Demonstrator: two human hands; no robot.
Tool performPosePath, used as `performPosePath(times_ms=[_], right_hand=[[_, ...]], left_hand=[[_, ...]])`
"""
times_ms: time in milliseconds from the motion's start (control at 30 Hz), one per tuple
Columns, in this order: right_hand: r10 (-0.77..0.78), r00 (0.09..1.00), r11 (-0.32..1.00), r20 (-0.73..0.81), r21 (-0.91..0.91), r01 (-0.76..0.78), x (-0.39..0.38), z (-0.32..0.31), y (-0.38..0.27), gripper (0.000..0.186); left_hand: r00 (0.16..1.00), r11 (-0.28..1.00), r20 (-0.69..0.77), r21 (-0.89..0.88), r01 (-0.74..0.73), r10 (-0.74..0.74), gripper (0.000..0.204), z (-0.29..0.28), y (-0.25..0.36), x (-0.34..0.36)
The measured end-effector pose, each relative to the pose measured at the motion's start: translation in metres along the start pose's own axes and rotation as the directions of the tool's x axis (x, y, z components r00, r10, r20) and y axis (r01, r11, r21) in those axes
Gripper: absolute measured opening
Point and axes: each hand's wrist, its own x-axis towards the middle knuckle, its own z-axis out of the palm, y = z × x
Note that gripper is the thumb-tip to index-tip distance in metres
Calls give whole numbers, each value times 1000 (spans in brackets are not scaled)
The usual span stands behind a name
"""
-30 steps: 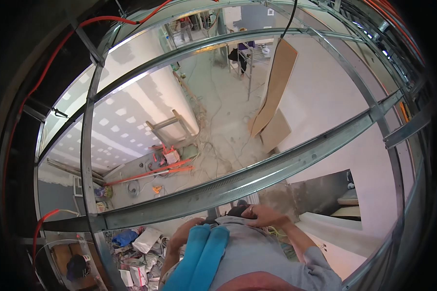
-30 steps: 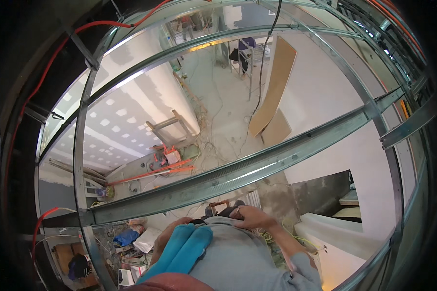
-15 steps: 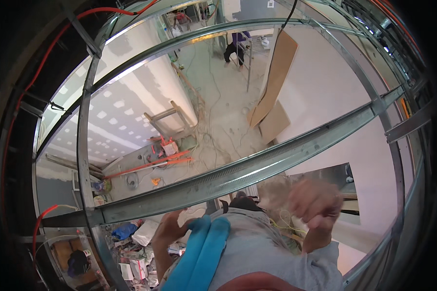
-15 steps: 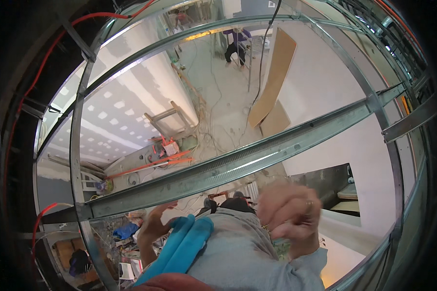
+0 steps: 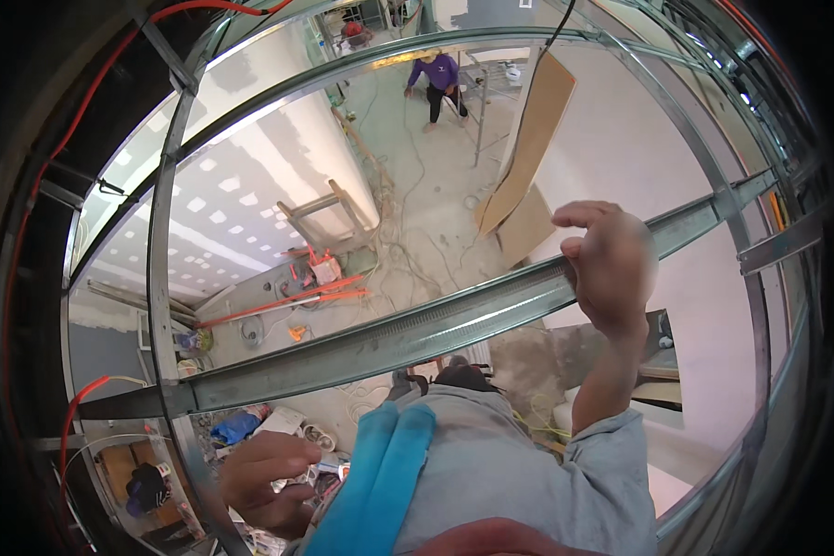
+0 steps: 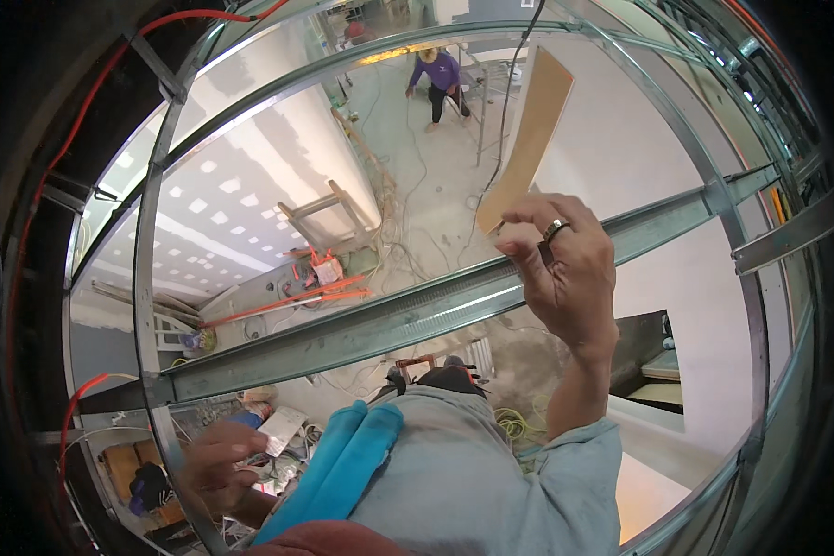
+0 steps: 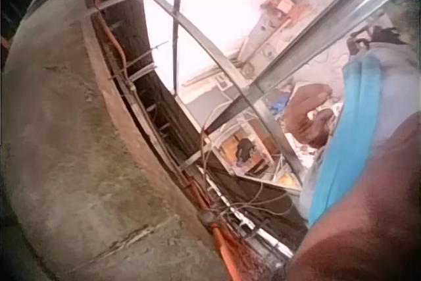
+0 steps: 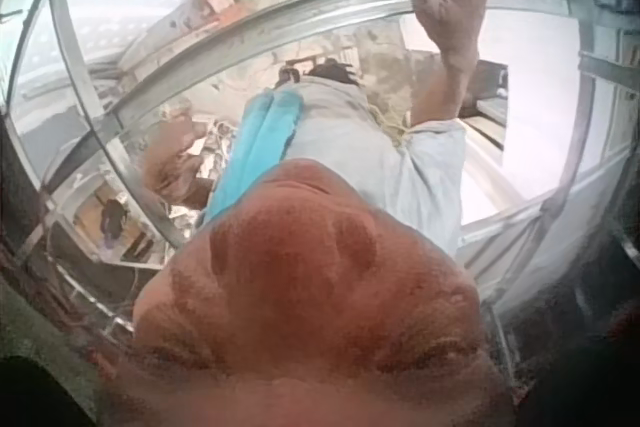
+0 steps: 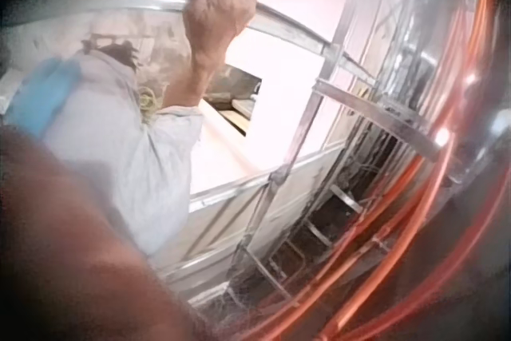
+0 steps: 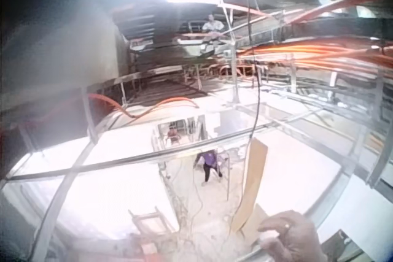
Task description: The person holds onto a metal ceiling frame while gesturing toward people below by hand, then steps down and adjusts their belt.
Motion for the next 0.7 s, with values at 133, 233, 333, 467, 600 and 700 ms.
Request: performPosePath(times_ms=[133, 233, 333, 467, 600, 700], right_hand=[[186, 978, 980, 92, 58, -192, 1, -1, -11, 41], [204, 970, 979, 129, -27, -203, -4, -1, -4, 40], [163, 983, 987, 80, 5, -164, -5, 4, -2, 39], [202, 975, 979, 97, 8, -204, -2, 2, -6, 38], [235, 970, 970, 62, 41, -238, -6, 3, -5, 37], [248, 967, 967, 56, 48, -251, -7, 5, -3, 35]], left_hand=[[889, 961, -381, 200, -189, 254, 27, 12, -8, 8], [820, 891, -418, 392, -227, 392, 33, 13, -13, 25], [800, 826, -361, 494, -272, 479, 36, 1, -13, 28], [807, 726, -342, 671, -151, 482, 39, -10, -11, 37], [921, 720, -307, 692, 45, 238, 50, -17, -23, 59], [974, 684, -227, 711, 166, -1, 53, -21, -34, 64]])
